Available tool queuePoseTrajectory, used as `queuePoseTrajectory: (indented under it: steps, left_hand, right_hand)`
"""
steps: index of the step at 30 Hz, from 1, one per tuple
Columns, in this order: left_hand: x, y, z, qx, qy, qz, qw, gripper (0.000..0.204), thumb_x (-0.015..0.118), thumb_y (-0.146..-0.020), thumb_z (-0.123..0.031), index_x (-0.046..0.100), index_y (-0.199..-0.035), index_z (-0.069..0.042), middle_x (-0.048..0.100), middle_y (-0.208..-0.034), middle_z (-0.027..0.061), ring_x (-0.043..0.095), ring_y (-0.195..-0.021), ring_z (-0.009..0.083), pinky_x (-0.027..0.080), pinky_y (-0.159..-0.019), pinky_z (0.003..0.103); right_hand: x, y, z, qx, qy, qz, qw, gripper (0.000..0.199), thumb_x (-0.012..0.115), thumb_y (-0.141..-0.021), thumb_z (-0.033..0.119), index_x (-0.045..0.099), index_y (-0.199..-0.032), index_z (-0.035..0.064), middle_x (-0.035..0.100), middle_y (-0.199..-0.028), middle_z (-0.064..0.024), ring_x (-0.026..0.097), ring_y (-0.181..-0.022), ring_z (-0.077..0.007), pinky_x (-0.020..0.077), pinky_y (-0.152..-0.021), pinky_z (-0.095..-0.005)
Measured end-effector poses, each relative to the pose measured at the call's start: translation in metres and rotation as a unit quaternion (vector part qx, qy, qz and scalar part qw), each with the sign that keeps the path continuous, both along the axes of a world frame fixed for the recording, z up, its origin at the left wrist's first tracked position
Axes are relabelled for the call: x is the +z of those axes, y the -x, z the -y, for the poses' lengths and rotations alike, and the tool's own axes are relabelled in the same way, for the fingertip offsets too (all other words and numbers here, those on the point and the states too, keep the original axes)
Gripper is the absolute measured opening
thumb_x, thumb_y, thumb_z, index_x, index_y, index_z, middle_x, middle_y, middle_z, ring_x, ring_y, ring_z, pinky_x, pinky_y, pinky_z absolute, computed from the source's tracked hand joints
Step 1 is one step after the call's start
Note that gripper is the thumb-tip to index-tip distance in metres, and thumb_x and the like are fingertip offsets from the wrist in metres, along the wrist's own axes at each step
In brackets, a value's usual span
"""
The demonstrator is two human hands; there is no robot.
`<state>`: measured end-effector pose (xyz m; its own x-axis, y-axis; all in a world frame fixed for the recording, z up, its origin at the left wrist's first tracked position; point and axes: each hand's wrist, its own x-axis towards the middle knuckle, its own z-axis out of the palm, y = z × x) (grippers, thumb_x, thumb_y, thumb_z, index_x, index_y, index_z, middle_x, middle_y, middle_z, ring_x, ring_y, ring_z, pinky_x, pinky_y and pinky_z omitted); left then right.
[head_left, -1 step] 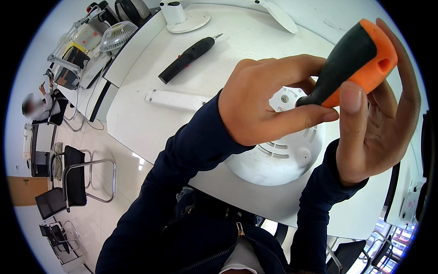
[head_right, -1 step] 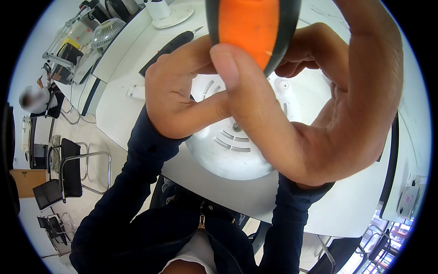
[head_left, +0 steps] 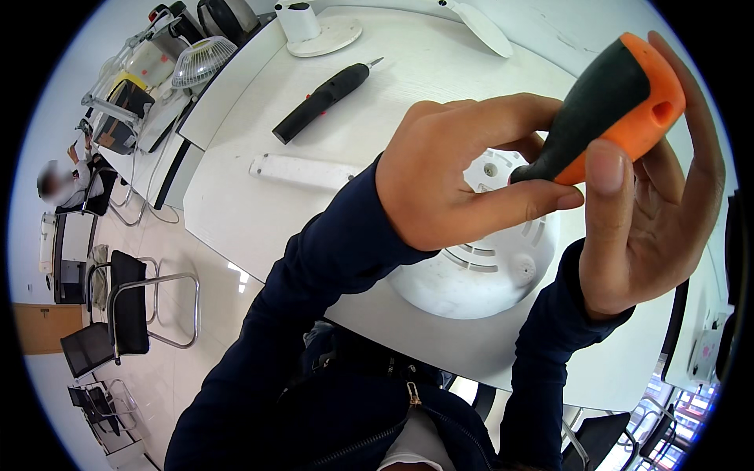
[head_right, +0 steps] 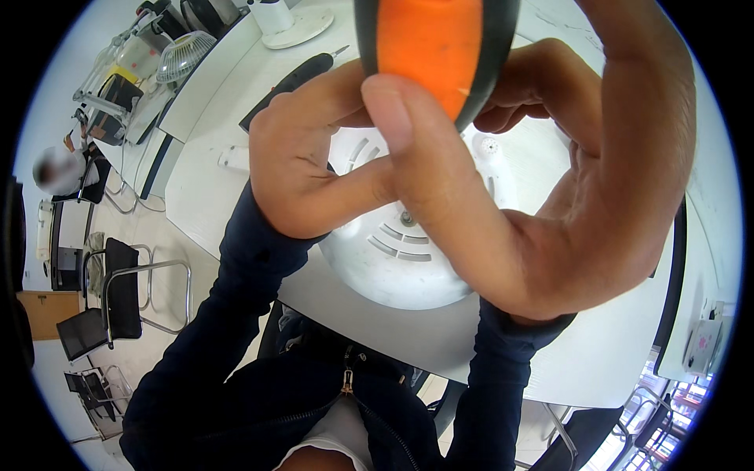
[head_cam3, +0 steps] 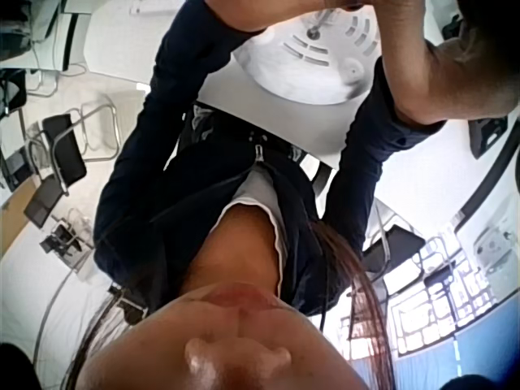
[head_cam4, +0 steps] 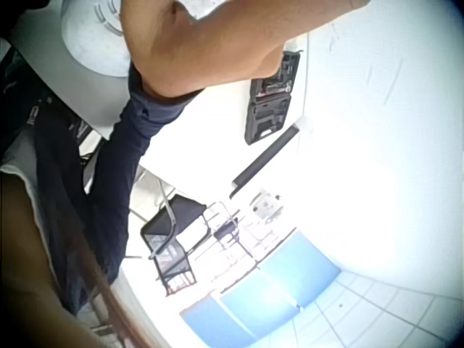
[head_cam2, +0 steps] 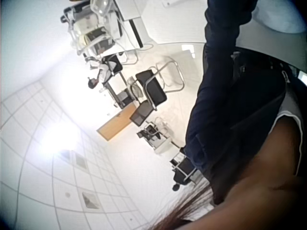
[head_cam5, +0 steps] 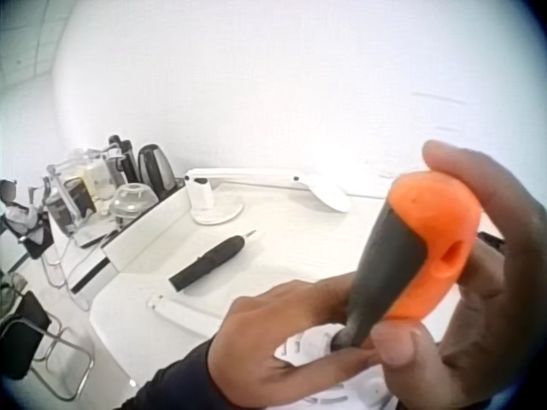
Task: The person uses a screwdriver to tighten screws on the base of a white ceiling fan. The person holds the fan steady with one hand while turning the screwdriver with the other. The task is performed on a white table in an office setting.
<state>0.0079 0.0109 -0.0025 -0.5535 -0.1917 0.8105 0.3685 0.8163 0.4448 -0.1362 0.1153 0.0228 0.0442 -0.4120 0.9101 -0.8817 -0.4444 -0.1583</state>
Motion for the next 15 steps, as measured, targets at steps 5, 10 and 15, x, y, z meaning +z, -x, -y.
queuePoseTrajectory:
  steps: [5, 10, 15]
  left_hand:
    - [-0.0023, 0.0031, 0.0001, -0.008, -0.012, -0.01, 1.0, 0.042, 0.073, -0.07, -0.02, 0.058, -0.103, 0.0, 0.066, -0.082, 0.0128, 0.066, -0.072, 0.024, 0.052, -0.067, 0.03]
    - [-0.0009, -0.0009, -0.0021, 0.018, 0.003, 0.004, 1.0, 0.042, 0.074, -0.07, -0.021, 0.058, -0.103, 0.0, 0.066, -0.08, 0.0128, 0.066, -0.071, 0.024, 0.051, -0.065, 0.029]
    - [-0.0048, 0.0017, -0.0017, 0.028, 0.015, -0.004, 0.999, 0.043, 0.073, -0.071, -0.021, 0.056, -0.105, 0.0, 0.065, -0.08, 0.0135, 0.066, -0.071, 0.0252, 0.051, -0.063, 0.029]
  right_hand:
    - [0.002, 0.0009, -0.0014, -0.005, -0.002, -0.005, 1.0, 0.06, 0.066, -0.08, 0.028, 0.039, -0.126, 0.0007, 0.058, -0.11, -0.0226, 0.066, -0.083, -0.0287, 0.0542, -0.074, -0.0371]
    - [-0.0013, 0.0009, -0.0006, -0.004, -0.001, -0.001, 1.0, 0.06, 0.066, -0.08, 0.029, 0.04, -0.126, 0.0016, 0.058, -0.111, -0.0219, 0.066, -0.083, -0.0285, 0.054, -0.074, -0.037]
    - [-0.0019, -0.0007, 0.0012, -0.009, -0.002, 0.019, 1.0, 0.06, 0.066, -0.079, 0.03, 0.039, -0.126, 0.0017, 0.059, -0.109, -0.0213, 0.066, -0.082, -0.0287, 0.054, -0.074, -0.037]
